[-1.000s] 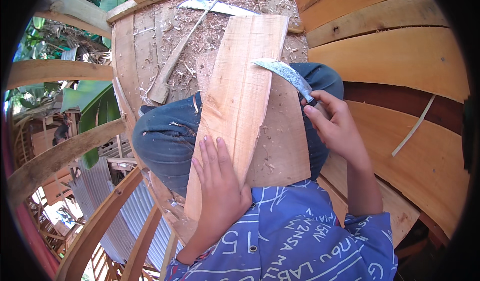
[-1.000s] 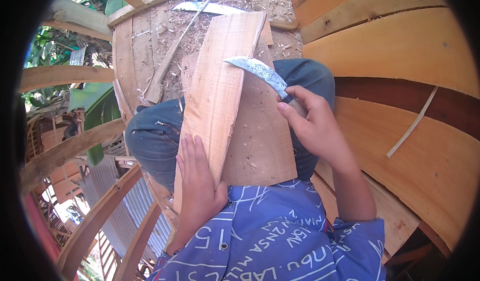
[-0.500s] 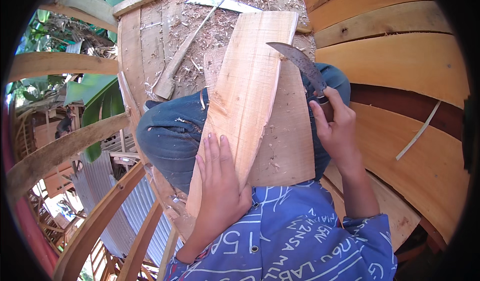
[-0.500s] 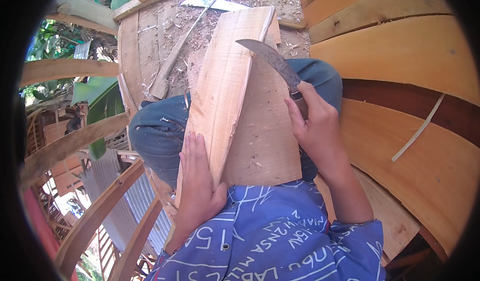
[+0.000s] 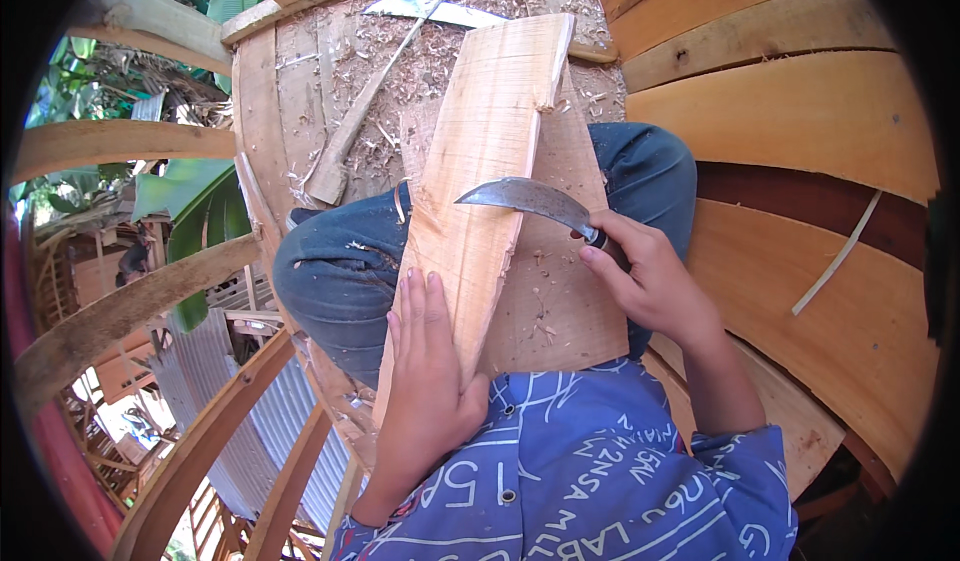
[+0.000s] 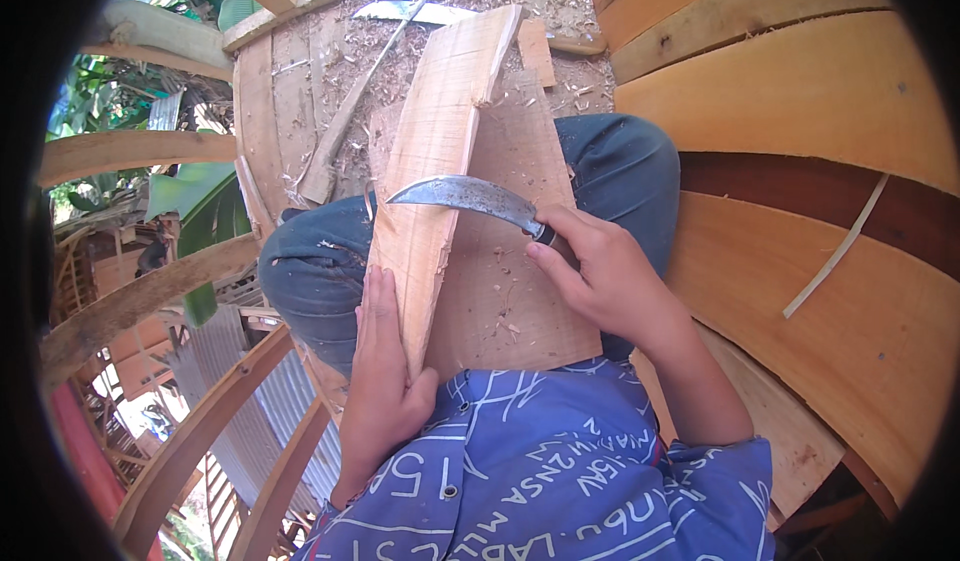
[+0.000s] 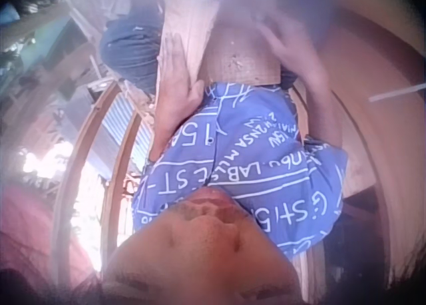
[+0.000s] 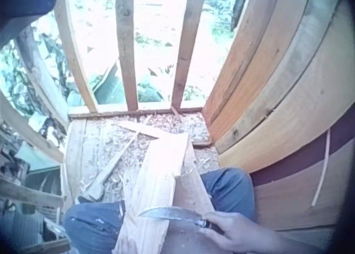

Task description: The person is sitting cross-legged on a wooden platform and carving a rectangular piece of wood using a curved knife. They hold the wood with their left hand and use the knife in their right hand to shave off thin strips of wood, creating a smooth surface.

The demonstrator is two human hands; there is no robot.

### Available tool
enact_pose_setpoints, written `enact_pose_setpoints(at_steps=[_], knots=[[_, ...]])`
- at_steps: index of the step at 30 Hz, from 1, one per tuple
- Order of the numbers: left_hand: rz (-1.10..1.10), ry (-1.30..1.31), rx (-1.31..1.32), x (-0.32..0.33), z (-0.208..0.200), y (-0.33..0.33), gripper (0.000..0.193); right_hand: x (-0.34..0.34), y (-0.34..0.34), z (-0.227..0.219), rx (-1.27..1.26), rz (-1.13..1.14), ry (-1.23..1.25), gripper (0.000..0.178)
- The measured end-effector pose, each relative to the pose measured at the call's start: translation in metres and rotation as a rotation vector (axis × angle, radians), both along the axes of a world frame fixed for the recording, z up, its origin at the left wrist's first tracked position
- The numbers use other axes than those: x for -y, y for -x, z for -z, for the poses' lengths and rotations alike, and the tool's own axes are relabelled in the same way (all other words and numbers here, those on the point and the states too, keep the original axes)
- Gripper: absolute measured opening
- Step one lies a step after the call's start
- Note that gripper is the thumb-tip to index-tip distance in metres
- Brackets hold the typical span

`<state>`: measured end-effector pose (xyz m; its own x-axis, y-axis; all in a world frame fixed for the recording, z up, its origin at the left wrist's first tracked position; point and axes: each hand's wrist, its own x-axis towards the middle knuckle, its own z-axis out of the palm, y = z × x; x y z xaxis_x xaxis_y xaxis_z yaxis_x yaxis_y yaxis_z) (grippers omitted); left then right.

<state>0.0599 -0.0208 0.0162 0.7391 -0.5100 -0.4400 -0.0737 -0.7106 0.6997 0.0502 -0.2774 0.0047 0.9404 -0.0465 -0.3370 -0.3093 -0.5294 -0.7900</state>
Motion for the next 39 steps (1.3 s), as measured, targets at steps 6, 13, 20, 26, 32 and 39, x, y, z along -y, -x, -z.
enact_pose_setpoints(at_steps=[6,13,20,26,32,39], knots=[[-0.033,0.132,-0.097,-0.015,-0.001,-0.011,0.091,-0.015,0.004,0.01,0.022,-0.022,0.069,0.031],[-0.05,0.208,-0.143,-0.022,-0.001,-0.017,0.092,-0.023,-0.008,0.012,0.141,-0.031,0.216,0.044],[-0.057,0.164,-0.125,-0.014,-0.003,-0.014,0.091,-0.02,-0.018,0.015,0.036,-0.002,0.368,0.068],[-0.057,0.084,-0.069,-0.006,-0.001,-0.007,0.089,-0.016,-0.028,0.031,0.118,0.013,0.452,0.072],[-0.096,0.098,-0.077,-0.006,-0.004,-0.009,0.087,-0.017,-0.046,0.049,0.136,0.002,0.443,0.079],[-0.122,0.132,-0.104,-0.01,-0.004,-0.013,0.085,-0.022,-0.066,0.061,0.259,0.003,0.465,0.085]])
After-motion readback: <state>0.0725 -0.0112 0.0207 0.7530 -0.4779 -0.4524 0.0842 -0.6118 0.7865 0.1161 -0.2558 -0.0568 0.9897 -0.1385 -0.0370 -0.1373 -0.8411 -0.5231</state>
